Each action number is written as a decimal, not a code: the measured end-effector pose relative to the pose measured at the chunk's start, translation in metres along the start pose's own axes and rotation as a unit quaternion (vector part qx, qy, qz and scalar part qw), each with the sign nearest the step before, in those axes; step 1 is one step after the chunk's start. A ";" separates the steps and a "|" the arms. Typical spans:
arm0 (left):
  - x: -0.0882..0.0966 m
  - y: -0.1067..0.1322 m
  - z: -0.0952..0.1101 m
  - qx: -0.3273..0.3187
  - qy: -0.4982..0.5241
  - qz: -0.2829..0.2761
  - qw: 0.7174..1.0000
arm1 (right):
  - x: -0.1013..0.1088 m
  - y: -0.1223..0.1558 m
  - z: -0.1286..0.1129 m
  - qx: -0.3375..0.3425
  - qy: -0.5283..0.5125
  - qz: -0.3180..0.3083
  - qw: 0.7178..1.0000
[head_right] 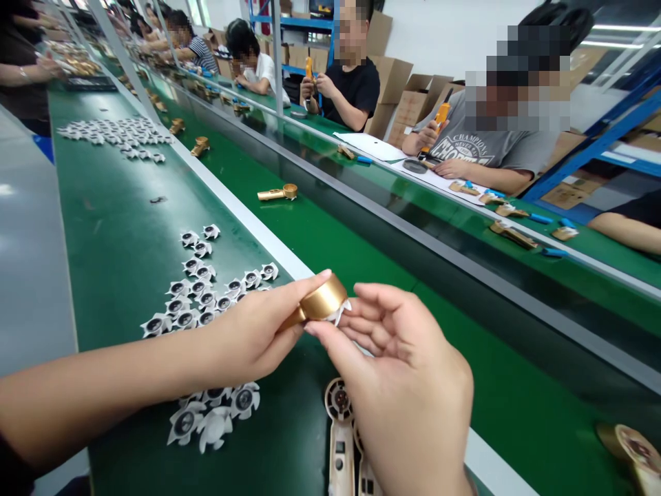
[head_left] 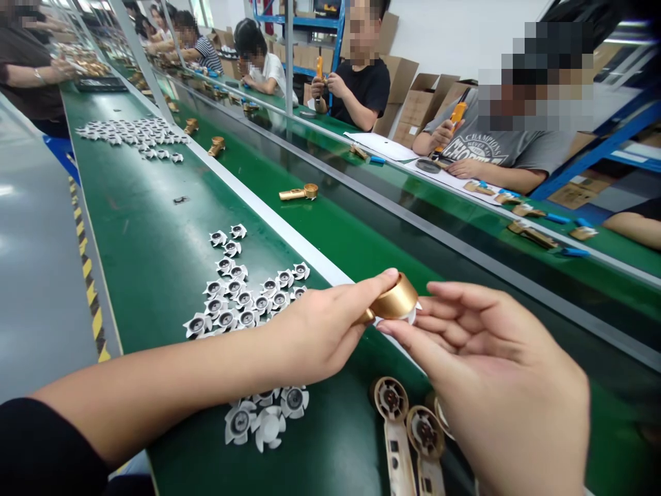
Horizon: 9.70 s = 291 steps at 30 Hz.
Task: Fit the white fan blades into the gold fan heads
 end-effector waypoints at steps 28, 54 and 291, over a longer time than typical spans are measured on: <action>0.032 -0.041 0.023 0.157 -0.287 -0.109 0.939 | -0.025 0.068 -0.011 0.027 0.385 -0.365 0.847; -0.058 0.004 0.049 0.251 -0.154 -0.209 0.933 | 0.075 0.050 0.025 -0.122 0.163 -0.166 0.965; 0.026 -0.083 -0.063 0.159 -0.228 -0.152 0.948 | -0.048 0.076 0.023 0.065 0.222 -0.331 0.915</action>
Point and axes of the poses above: each hand's wrist, its own y-axis away from the middle knuckle, its own x-axis out of the back of the hand, z = x × y, the point moved 3 cm from there along -y, towards the middle knuckle, and after that the axes turned 2 degrees about -x, right-handed, at the moved point
